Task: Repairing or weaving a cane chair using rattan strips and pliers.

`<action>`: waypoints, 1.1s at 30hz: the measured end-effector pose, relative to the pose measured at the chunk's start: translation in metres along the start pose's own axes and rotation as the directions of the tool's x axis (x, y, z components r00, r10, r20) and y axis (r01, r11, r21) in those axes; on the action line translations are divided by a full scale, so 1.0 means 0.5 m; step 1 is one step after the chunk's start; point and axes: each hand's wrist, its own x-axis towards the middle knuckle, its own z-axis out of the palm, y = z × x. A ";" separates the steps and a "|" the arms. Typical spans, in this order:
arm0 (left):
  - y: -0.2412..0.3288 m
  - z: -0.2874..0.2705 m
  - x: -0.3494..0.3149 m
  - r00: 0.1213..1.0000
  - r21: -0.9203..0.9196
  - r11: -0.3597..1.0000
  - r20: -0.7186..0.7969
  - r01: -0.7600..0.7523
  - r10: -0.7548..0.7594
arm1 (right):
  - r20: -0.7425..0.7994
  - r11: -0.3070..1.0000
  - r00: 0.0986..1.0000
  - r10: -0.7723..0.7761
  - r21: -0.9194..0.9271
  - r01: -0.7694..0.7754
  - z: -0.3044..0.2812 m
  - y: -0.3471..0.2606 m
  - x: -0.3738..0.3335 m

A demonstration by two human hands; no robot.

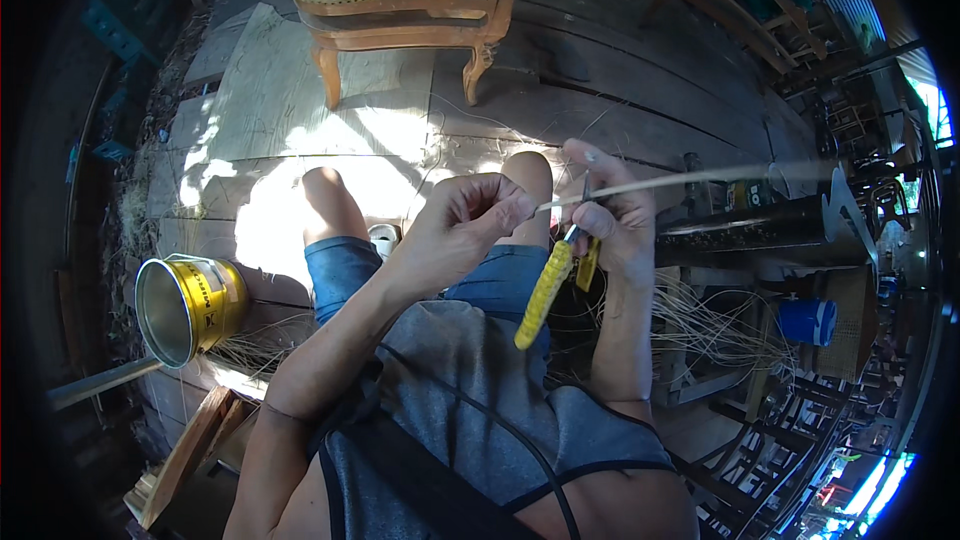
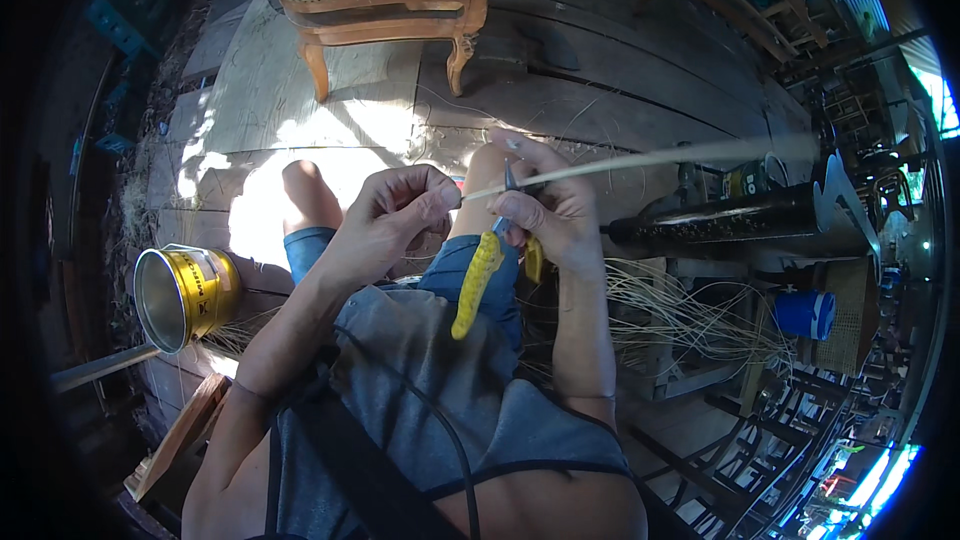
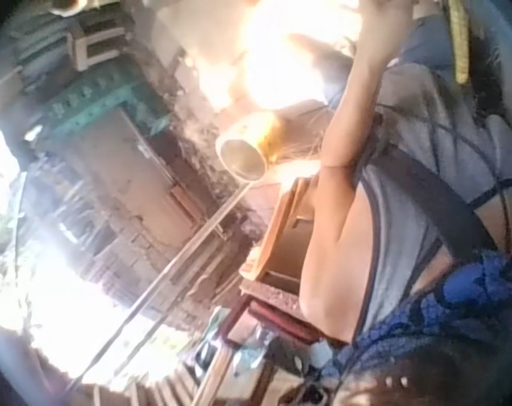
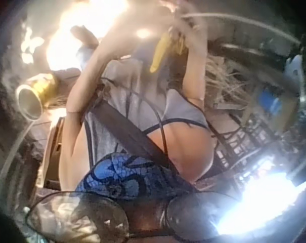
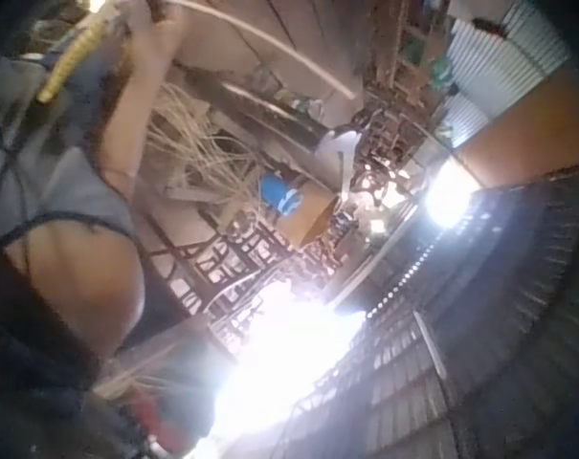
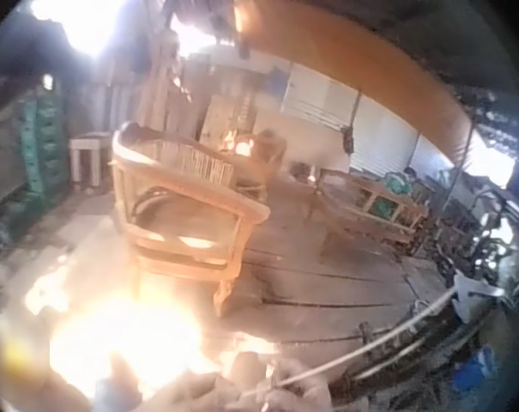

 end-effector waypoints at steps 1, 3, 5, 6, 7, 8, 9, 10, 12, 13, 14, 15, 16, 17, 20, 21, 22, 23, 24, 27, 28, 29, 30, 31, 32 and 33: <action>-0.002 0.002 0.006 0.998 0.054 0.996 -0.002 -0.068 0.069 | -0.004 0.996 0.996 0.093 0.000 -0.093 0.008 -0.002 -0.004; 0.001 0.016 0.010 0.990 0.081 0.986 0.003 -0.143 0.143 | 0.078 0.989 0.986 0.148 -0.025 -0.147 0.023 0.019 -0.007; 0.001 0.014 0.008 0.977 0.108 0.971 0.013 -0.213 0.213 | -0.007 0.989 0.990 0.141 -0.049 -0.141 0.017 0.017 -0.004; -0.003 -0.001 0.005 0.988 0.166 0.974 0.022 -0.157 0.156 | -0.085 0.988 0.988 0.131 -0.075 -0.138 0.012 0.018 0.000; -0.003 -0.012 0.002 0.995 0.224 0.969 0.028 -0.102 0.098 | -0.089 0.988 0.987 0.130 -0.074 -0.137 0.003 0.016 0.004; 0.003 -0.016 -0.002 0.995 0.225 0.969 0.031 -0.100 0.096 | -0.095 0.993 0.990 0.108 -0.035 -0.112 -0.008 0.013 0.009; 0.016 -0.017 -0.009 1.000 0.201 0.979 0.014 -0.021 0.019 | -0.099 0.996 0.991 0.087 0.003 -0.088 -0.019 0.010 0.013; 0.023 -0.017 -0.013 0.998 0.176 0.983 -0.001 0.059 -0.059 | -0.104 0.997 0.992 0.067 0.040 -0.063 -0.025 0.007 0.015; 0.015 -0.018 -0.007 0.999 0.154 0.987 -0.001 0.040 -0.040 | 0.016 0.991 0.991 0.129 -0.033 -0.129 -0.003 0.005 0.004; 0.012 -0.013 -0.002 1.000 0.129 0.991 0.009 0.022 -0.024 | 0.067 0.985 0.986 0.154 -0.084 -0.148 0.025 0.010 0.001; 0.015 -0.003 0.000 1.000 0.126 0.992 0.008 0.022 -0.023 | 0.116 0.977 0.977 0.181 -0.136 -0.165 0.041 0.014 -0.001; 0.019 0.008 0.000 1.000 0.037 0.999 -0.007 -0.002 0.002 | 0.118 0.977 0.976 0.183 -0.136 -0.166 0.045 0.017 -0.004; 0.020 0.014 0.000 0.999 -0.052 0.998 -0.024 -0.027 0.026 | 0.116 0.983 0.985 0.127 -0.150 -0.109 0.047 0.020 -0.006; 0.018 0.009 0.001 0.999 -0.054 0.998 -0.026 -0.027 0.026 | 0.115 0.985 0.991 0.070 -0.163 -0.051 0.047 0.023 -0.007; 0.004 -0.011 -0.005 0.995 0.066 0.997 0.086 -0.050 0.044 | -0.093 0.998 0.995 0.042 -0.051 -0.047 0.008 0.008 -0.013; -0.003 -0.014 -0.007 0.997 -0.005 1.000 0.080 0.010 -0.009 | -0.095 1.000 0.996 0.002 0.018 -0.001 -0.006 -0.003 -0.004; -0.006 -0.015 -0.008 0.995 -0.078 0.995 0.078 0.068 -0.062 | -0.094 1.000 0.996 0.000 0.016 0.002 0.003 -0.003 -0.001; -0.004 -0.013 -0.007 0.995 -0.077 0.995 0.080 0.065 -0.059 | -0.020 1.000 0.999 0.026 -0.011 -0.026 0.019 0.001 0.001; 0.000 -0.009 -0.005 0.996 -0.124 0.991 0.085 0.050 -0.039 | 0.059 0.998 0.997 0.057 -0.043 -0.055 0.029 0.002 0.003; 0.007 0.001 0.001 0.995 -0.169 0.985 0.097 0.035 -0.018 | 0.168 0.992 0.981 0.100 -0.089 -0.086 0.024 0.014 -0.007; 0.007 0.003 0.000 0.994 -0.164 0.986 0.108 0.042 -0.025 | 0.142 0.988 0.985 0.098 -0.132 -0.079 0.022 0.015 -0.009; 0.005 0.003 -0.001 0.994 -0.168 0.985 0.104 0.038 -0.021 | 0.130 0.996 0.990 0.049 -0.086 -0.038 0.013 0.022 -0.005; 0.002 0.002 0.001 0.994 -0.198 0.979 0.111 0.042 -0.020 | 0.134 0.995 0.990 0.050 -0.089 -0.038 0.012 0.022 -0.002; 0.001 0.002 0.002 0.993 -0.228 0.973 0.119 0.046 -0.019 | 0.110 0.994 0.993 0.031 -0.111 -0.019 0.012 0.021 0.000; 0.005 0.005 0.001 0.993 -0.230 0.972 0.118 0.043 -0.016 | 0.086 0.991 0.996 0.012 -0.133 0.000 0.012 0.020 0.002; 0.014 0.009 -0.001 0.994 -0.192 0.981 0.108 0.020 0.001 | 0.090 0.991 0.996 0.012 -0.135 0.000 0.011 0.018 0.001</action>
